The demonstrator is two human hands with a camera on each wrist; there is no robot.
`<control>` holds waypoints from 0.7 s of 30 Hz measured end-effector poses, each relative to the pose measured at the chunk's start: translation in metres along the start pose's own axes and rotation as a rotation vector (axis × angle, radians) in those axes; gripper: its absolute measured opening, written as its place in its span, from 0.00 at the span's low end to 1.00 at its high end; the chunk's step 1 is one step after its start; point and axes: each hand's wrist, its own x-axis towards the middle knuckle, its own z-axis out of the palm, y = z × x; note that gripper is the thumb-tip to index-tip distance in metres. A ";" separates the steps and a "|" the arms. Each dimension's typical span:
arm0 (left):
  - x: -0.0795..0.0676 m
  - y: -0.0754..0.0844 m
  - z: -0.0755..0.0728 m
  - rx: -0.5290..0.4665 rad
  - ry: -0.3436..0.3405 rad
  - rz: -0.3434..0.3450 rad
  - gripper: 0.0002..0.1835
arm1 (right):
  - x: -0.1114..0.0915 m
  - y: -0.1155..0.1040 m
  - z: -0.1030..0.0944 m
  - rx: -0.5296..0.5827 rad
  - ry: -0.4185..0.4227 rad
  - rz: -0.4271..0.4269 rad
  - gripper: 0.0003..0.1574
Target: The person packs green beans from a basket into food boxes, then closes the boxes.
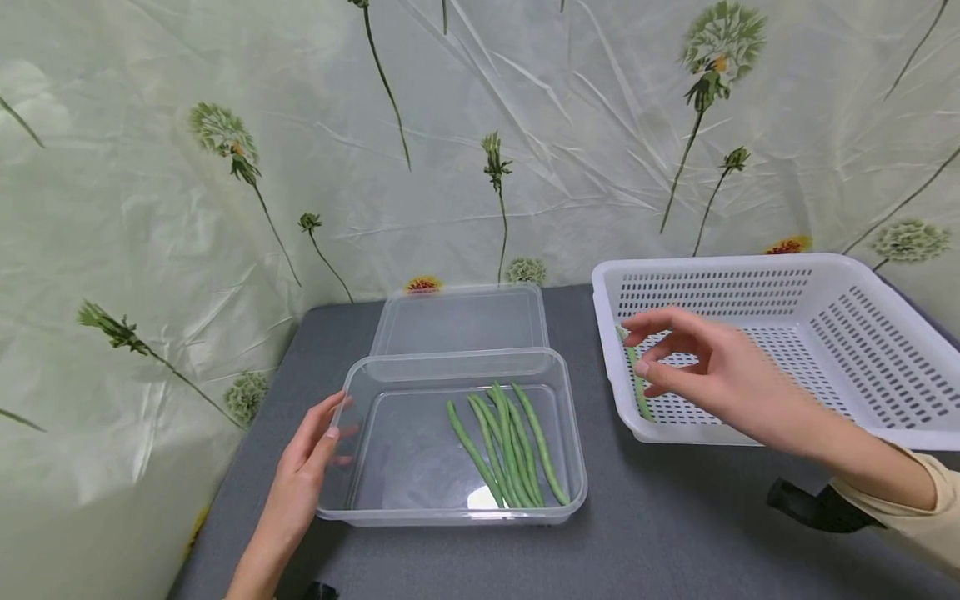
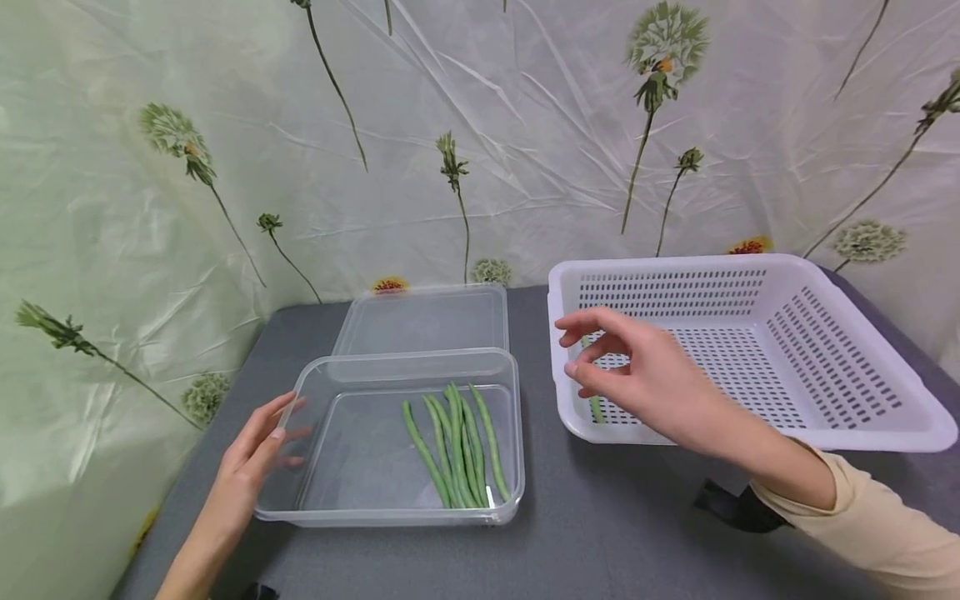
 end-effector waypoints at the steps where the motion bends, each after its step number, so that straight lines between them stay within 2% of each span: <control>1: 0.000 0.000 -0.001 0.000 0.001 -0.001 0.22 | 0.001 0.001 -0.003 -0.020 -0.003 -0.006 0.27; 4: 0.000 -0.001 -0.002 0.006 -0.004 -0.002 0.22 | 0.007 0.002 -0.015 -0.082 -0.040 -0.005 0.27; 9: -0.001 -0.002 -0.002 0.008 0.000 0.001 0.22 | 0.026 0.006 -0.038 -0.171 -0.192 0.073 0.22; 13: -0.001 -0.001 -0.002 0.009 0.001 -0.003 0.22 | 0.037 0.021 -0.051 -0.124 -0.262 0.122 0.19; 17: -0.001 0.000 -0.002 0.004 -0.007 -0.014 0.22 | 0.046 0.040 -0.060 -0.032 -0.337 0.154 0.20; 21: 0.000 0.000 -0.001 -0.002 -0.008 -0.020 0.22 | 0.056 0.058 -0.065 0.026 -0.433 0.252 0.26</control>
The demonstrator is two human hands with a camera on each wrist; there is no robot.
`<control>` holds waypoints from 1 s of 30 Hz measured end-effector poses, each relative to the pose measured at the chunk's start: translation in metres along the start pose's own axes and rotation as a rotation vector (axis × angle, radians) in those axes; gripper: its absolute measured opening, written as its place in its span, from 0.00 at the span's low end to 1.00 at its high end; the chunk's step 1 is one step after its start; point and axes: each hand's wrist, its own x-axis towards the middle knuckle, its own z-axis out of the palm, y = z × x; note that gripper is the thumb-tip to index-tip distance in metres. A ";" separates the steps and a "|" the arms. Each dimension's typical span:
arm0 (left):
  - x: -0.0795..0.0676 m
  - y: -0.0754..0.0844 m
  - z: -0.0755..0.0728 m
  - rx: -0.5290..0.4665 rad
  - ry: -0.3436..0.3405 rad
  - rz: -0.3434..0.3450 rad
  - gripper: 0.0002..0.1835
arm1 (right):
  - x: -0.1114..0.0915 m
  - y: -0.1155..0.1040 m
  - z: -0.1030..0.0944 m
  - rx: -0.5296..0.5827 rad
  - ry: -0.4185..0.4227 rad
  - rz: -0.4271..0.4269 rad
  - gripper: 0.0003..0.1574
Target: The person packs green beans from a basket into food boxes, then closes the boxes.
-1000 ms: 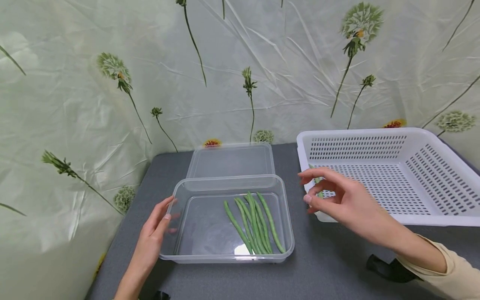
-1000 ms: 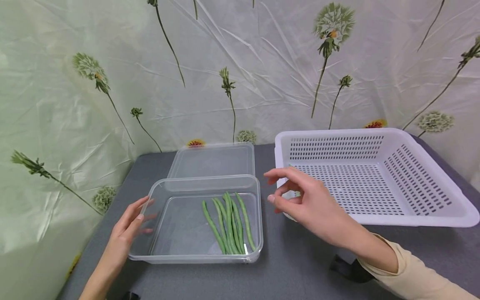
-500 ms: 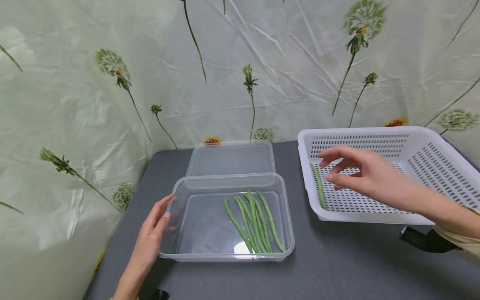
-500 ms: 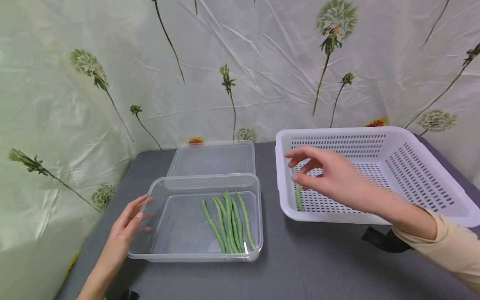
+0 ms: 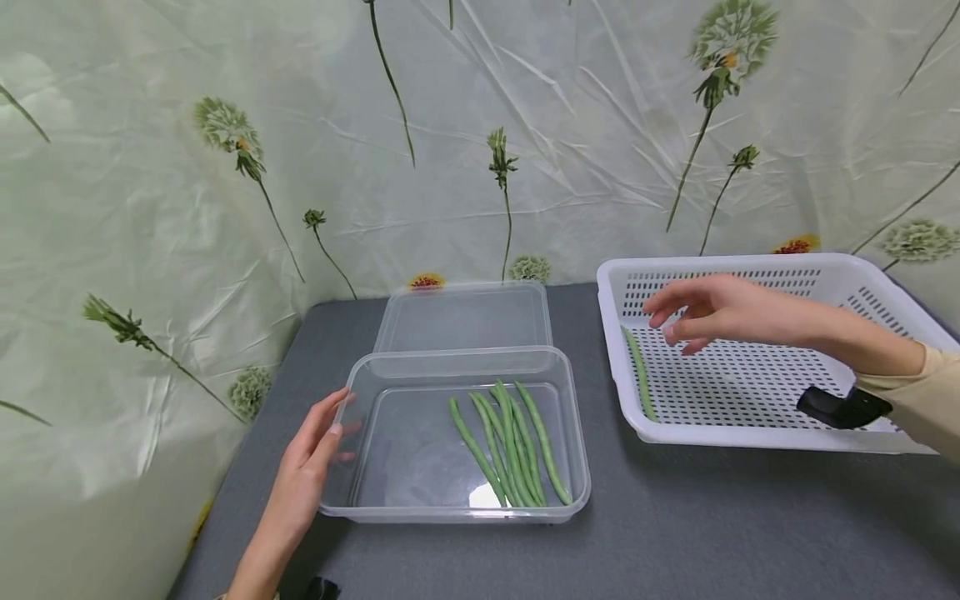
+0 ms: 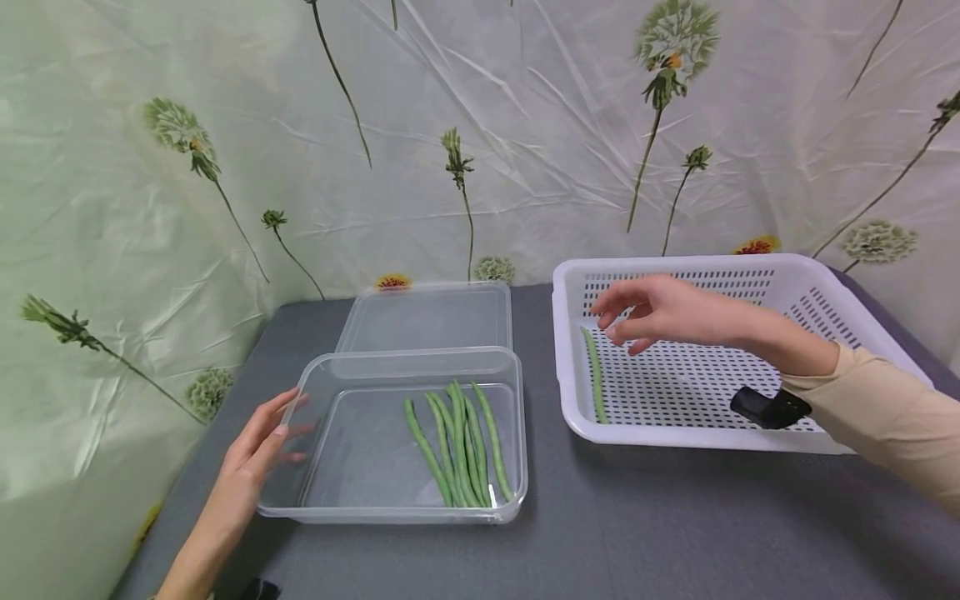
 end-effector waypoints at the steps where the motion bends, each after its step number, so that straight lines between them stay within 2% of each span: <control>1: 0.000 0.000 0.000 0.000 0.001 0.001 0.22 | 0.003 0.005 -0.002 0.005 -0.019 0.022 0.27; 6: 0.000 0.000 0.000 0.000 0.007 0.010 0.22 | 0.017 0.032 -0.006 0.011 -0.091 0.095 0.32; 12: 0.000 0.000 0.001 0.008 0.021 0.013 0.22 | 0.030 0.059 -0.006 0.053 -0.168 0.100 0.35; 18: 0.001 0.001 0.003 -0.004 0.020 0.009 0.22 | 0.039 0.081 -0.008 0.107 -0.207 0.109 0.37; 24: 0.001 0.001 0.003 0.006 0.021 0.009 0.22 | 0.047 0.097 -0.007 0.162 -0.267 0.168 0.41; 30: 0.000 0.000 0.002 0.009 0.024 0.019 0.22 | 0.055 0.102 -0.006 0.095 -0.269 0.188 0.38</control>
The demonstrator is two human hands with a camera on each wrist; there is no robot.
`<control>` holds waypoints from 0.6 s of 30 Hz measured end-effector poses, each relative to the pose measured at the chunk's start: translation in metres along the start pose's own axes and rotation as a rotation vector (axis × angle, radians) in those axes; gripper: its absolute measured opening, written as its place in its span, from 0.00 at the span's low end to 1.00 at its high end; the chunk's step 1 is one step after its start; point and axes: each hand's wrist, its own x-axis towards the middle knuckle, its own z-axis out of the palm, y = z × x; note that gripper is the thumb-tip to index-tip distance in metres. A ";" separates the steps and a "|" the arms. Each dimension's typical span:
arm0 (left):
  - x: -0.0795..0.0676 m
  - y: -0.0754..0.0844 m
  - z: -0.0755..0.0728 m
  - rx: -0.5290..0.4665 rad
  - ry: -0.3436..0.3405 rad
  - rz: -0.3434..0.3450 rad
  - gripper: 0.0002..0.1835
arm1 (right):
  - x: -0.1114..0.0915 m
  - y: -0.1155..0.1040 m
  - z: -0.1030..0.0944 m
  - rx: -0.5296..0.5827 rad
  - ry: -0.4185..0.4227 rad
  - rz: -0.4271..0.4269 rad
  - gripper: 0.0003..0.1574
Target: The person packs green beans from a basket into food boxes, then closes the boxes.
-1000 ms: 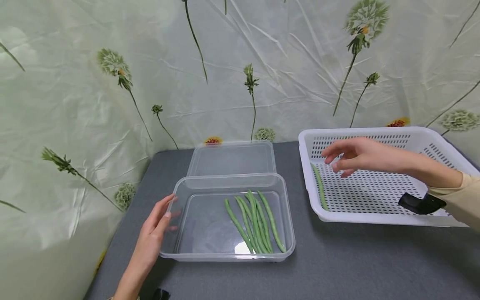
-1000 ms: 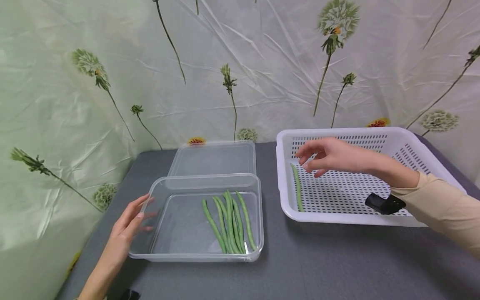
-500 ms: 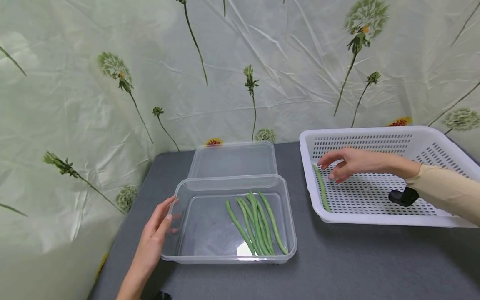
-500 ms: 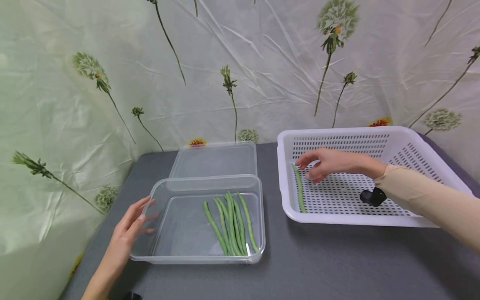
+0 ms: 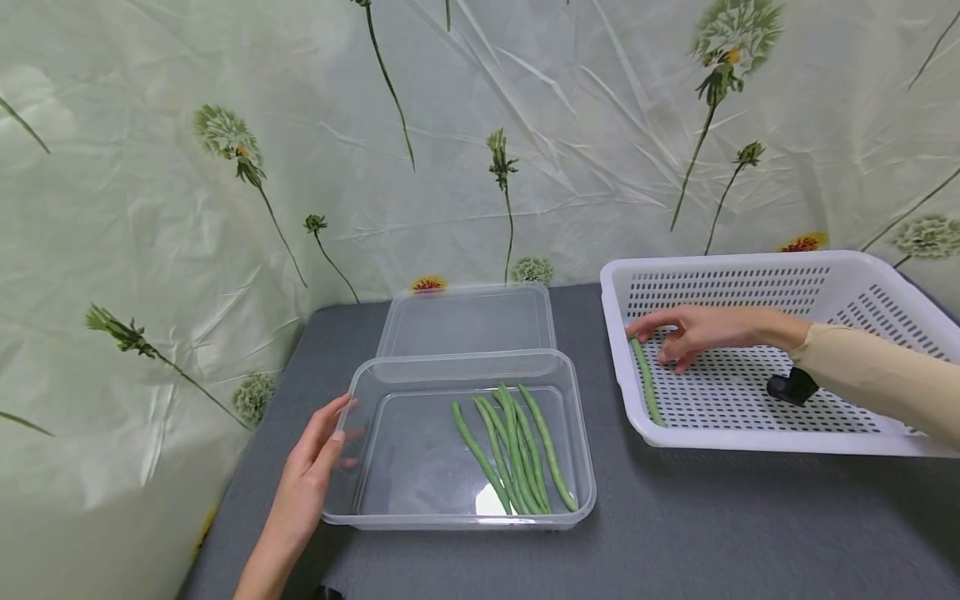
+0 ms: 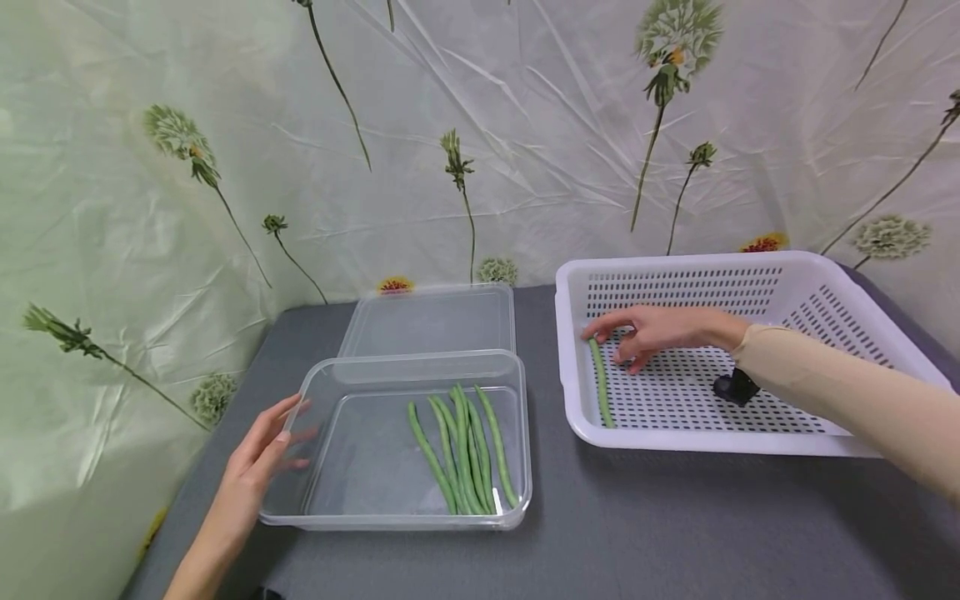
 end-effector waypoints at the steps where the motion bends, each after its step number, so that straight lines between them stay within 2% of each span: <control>1: 0.000 0.000 0.000 -0.002 0.001 0.002 0.22 | 0.001 0.000 0.000 -0.015 0.000 0.002 0.37; 11: 0.000 0.000 0.001 -0.009 0.005 0.006 0.22 | 0.007 -0.006 0.001 -0.146 0.012 -0.029 0.28; 18: -0.001 0.000 0.001 -0.012 0.007 0.006 0.22 | 0.001 -0.008 0.003 -0.151 0.037 -0.046 0.25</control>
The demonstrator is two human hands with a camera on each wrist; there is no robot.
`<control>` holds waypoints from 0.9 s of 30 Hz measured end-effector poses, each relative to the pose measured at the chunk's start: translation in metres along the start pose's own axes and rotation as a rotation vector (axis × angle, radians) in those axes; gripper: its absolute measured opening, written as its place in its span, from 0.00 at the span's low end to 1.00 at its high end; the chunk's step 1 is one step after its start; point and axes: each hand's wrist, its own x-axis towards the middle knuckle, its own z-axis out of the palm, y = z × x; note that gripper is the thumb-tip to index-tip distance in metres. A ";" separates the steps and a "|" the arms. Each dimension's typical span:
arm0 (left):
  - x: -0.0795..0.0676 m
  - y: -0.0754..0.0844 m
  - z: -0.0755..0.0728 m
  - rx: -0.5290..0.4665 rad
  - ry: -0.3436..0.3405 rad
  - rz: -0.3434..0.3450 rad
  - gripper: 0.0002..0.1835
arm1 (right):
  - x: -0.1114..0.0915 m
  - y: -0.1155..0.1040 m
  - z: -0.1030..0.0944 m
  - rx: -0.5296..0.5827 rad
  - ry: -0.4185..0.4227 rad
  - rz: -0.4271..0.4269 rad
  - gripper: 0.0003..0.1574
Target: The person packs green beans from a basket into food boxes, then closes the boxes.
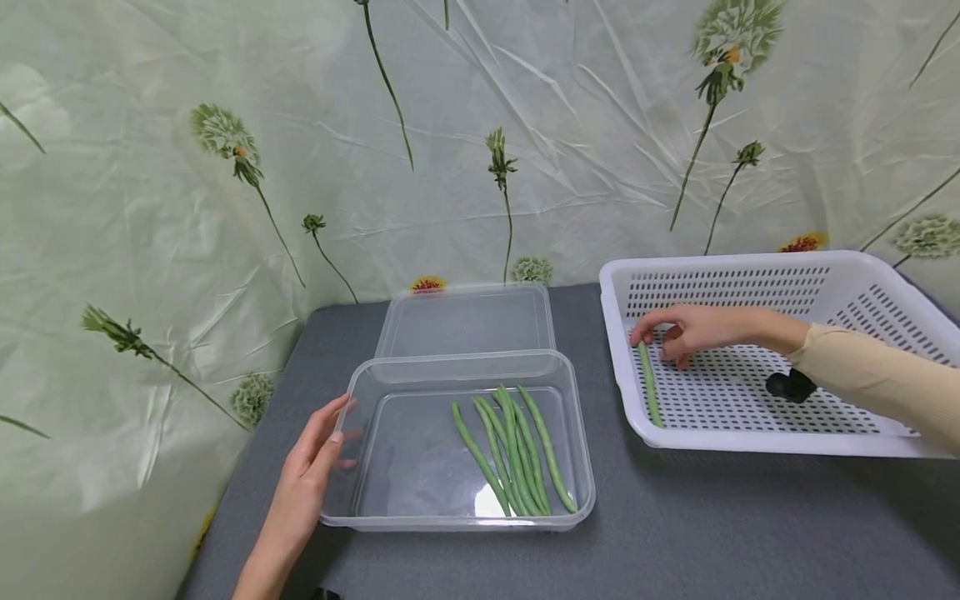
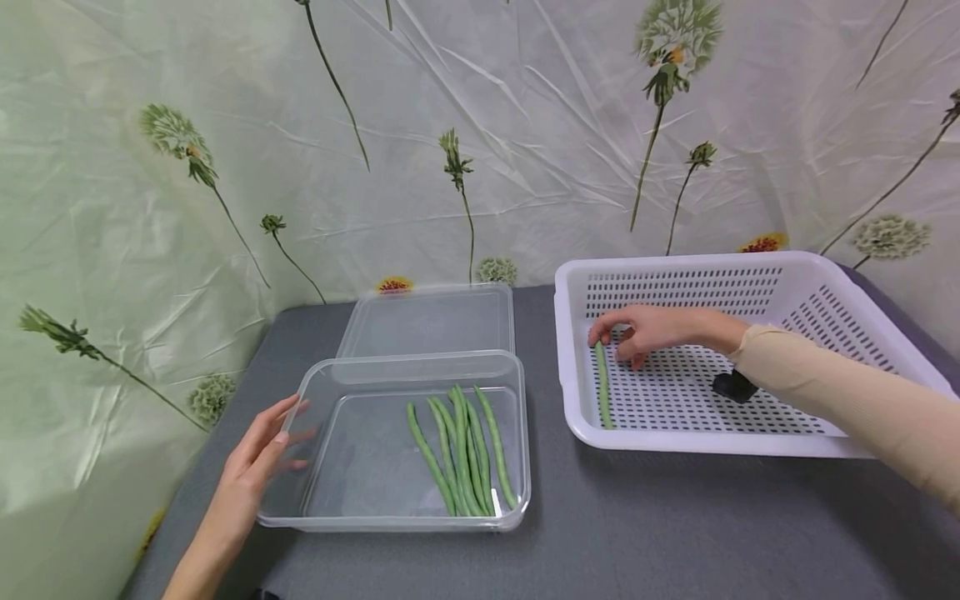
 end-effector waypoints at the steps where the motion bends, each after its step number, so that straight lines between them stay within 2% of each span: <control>1: 0.000 0.000 0.000 0.001 -0.001 -0.001 0.22 | -0.001 0.000 0.000 -0.002 0.008 -0.005 0.25; 7: 0.000 0.001 0.000 -0.003 -0.004 -0.008 0.22 | -0.004 0.001 0.002 -0.019 0.055 0.009 0.27; 11: 0.000 0.001 0.000 -0.007 -0.001 -0.004 0.22 | -0.002 0.001 0.005 0.017 0.085 0.017 0.29; 18: 0.000 0.000 -0.001 0.000 -0.005 -0.002 0.22 | 0.003 0.000 0.014 0.043 0.136 -0.038 0.24; 22: 0.000 0.001 -0.001 -0.005 -0.009 -0.007 0.22 | 0.002 -0.003 0.017 0.119 0.128 -0.049 0.23; 27: 0.000 0.002 -0.001 0.000 -0.010 -0.018 0.22 | -0.002 -0.010 0.017 0.242 0.112 -0.013 0.26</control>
